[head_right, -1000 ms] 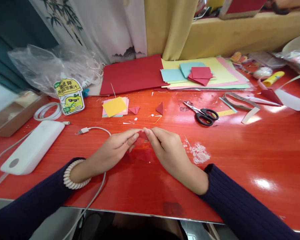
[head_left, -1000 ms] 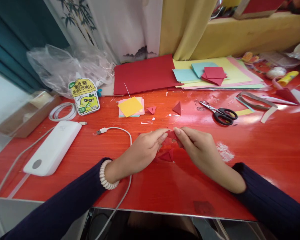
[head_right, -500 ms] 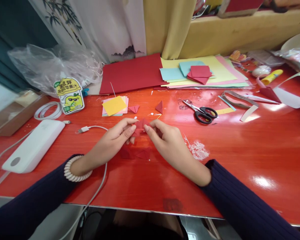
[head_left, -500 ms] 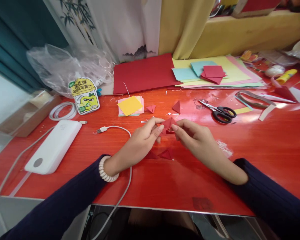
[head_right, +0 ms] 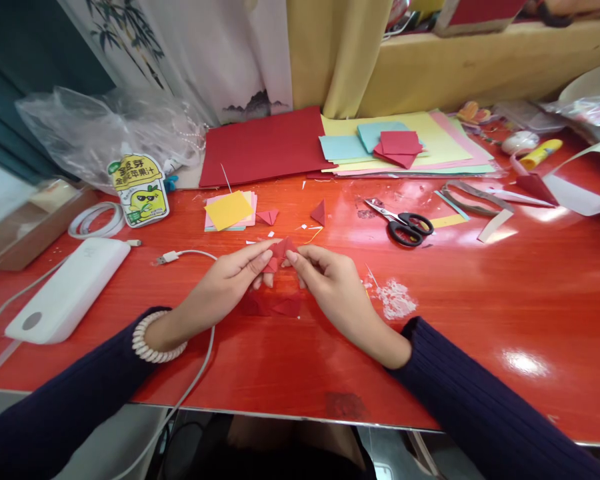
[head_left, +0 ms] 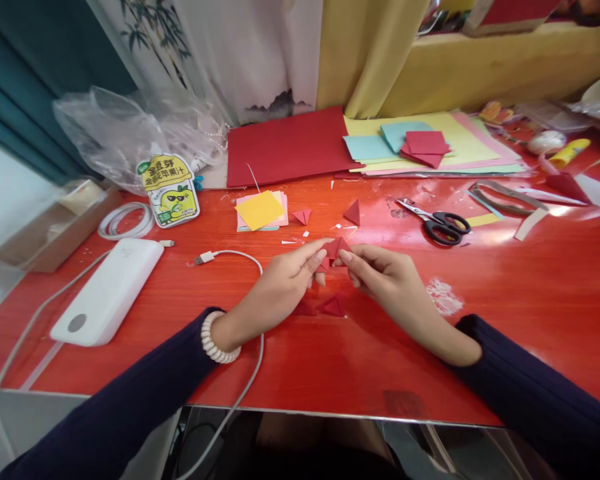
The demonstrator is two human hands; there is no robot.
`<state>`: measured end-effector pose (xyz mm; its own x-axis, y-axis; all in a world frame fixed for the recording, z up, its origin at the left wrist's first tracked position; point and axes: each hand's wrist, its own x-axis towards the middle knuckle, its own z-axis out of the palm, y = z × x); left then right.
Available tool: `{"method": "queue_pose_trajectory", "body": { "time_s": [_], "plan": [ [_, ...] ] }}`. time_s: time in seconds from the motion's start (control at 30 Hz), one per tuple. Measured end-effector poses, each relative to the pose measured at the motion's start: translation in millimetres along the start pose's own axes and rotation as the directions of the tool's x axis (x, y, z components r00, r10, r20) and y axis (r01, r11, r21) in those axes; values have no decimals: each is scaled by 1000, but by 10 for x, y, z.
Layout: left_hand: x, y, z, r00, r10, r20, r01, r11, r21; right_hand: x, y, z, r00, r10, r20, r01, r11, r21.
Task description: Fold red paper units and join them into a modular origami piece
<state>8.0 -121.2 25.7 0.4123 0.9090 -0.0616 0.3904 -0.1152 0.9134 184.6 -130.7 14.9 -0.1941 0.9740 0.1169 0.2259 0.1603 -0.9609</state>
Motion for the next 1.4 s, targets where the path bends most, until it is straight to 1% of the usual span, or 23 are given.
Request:
{"method": "queue_pose_trajectory", "body": {
  "time_s": [0.13, 0.3, 0.4, 0.5, 0.6, 0.67, 0.7, 0.73, 0.77, 0.8, 0.83, 0.87, 0.9, 0.97, 1.0, 1.07, 1.13, 1.2, 1.27, 1.4],
  "plan": [
    [17, 0, -23, 999, 38, 23, -38, 999, -4, -6, -15, -4, 1000, 2, -7, -2, 1000, -4],
    [70, 5, -89, 994, 52, 96, -48, 998, -44, 27, -53, -47, 998, 19, 53, -17, 999, -33],
    [105, 1, -121, 998, 42, 52, -39, 998, -51, 45, -49, -69, 999, 19, 47, -17, 998, -53],
    [129, -10, -141, 1000, 1, -6, -2, 999, -43, 40, -35, -72, 999, 17, 44, -14, 997, -76],
    [137, -16, -154, 1000, -19, -22, 17, 997, -69, 43, -20, -82, 997, 8, 70, 1, 991, -131],
    [137, -13, -158, 999, -17, -33, 14, 995, -101, 80, 16, -122, 999, -33, 28, 38, 978, -205],
    [136, -10, -159, 999, -15, -47, 9, 993, -114, 115, 49, -157, 997, -74, -14, 68, 961, -267],
    [134, -7, -159, 998, -14, -66, 6, 993, -122, 162, 93, -200, 987, -143, -78, 108, 932, -346],
    [134, -6, -157, 996, -14, -87, 3, 992, -123, 218, 148, -249, 967, -229, -113, 152, 872, -465],
    [134, -6, -153, 994, -14, -106, 2, 993, -117, 282, 213, -301, 944, -317, -88, 208, 782, -588],
    [136, -10, -147, 993, -15, -119, 1, 994, -110, 350, 282, -352, 925, -379, -19, 268, 688, -674],
    [139, -16, -139, 992, -17, -125, 3, 994, -111, 417, 351, -399, 912, -405, 57, 318, 615, -722],
    [143, -25, -129, 992, -23, -126, 6, 991, -133, 479, 416, -439, 903, -416, 106, 344, 555, -757],
    [151, -43, -107, 992, -38, -120, 10, 973, -232, 573, 513, -495, 913, -348, 213, 367, 471, -802],
    [155, -49, -97, 993, -47, -112, 12, 956, -294, 602, 539, -512, 916, -317, 245, 372, 448, -813],
    [161, -45, -85, 993, -62, -104, 16, 919, -394, 620, 545, -531, 931, -275, 240, 338, 405, -850],
    [161, -21, -84, 992, -73, -101, 22, 903, -429, 602, 508, -543, 937, -263, 229, 313, 343, -886],
    [158, 8, -91, 992, -74, -104, 21, 900, -435, 573, 467, -555, 935, -261, 241, 315, 292, -903],
    [155, 22, -99, 993, -58, -106, 9, 908, -418, 553, 455, -573, 934, -271, 231, 309, 296, -904],
    [150, -10, -111, 988, 1, -152, -56, 932, -358, 552, 520, -609, 945, -312, 103, 223, 381, -897]
  ]
}}
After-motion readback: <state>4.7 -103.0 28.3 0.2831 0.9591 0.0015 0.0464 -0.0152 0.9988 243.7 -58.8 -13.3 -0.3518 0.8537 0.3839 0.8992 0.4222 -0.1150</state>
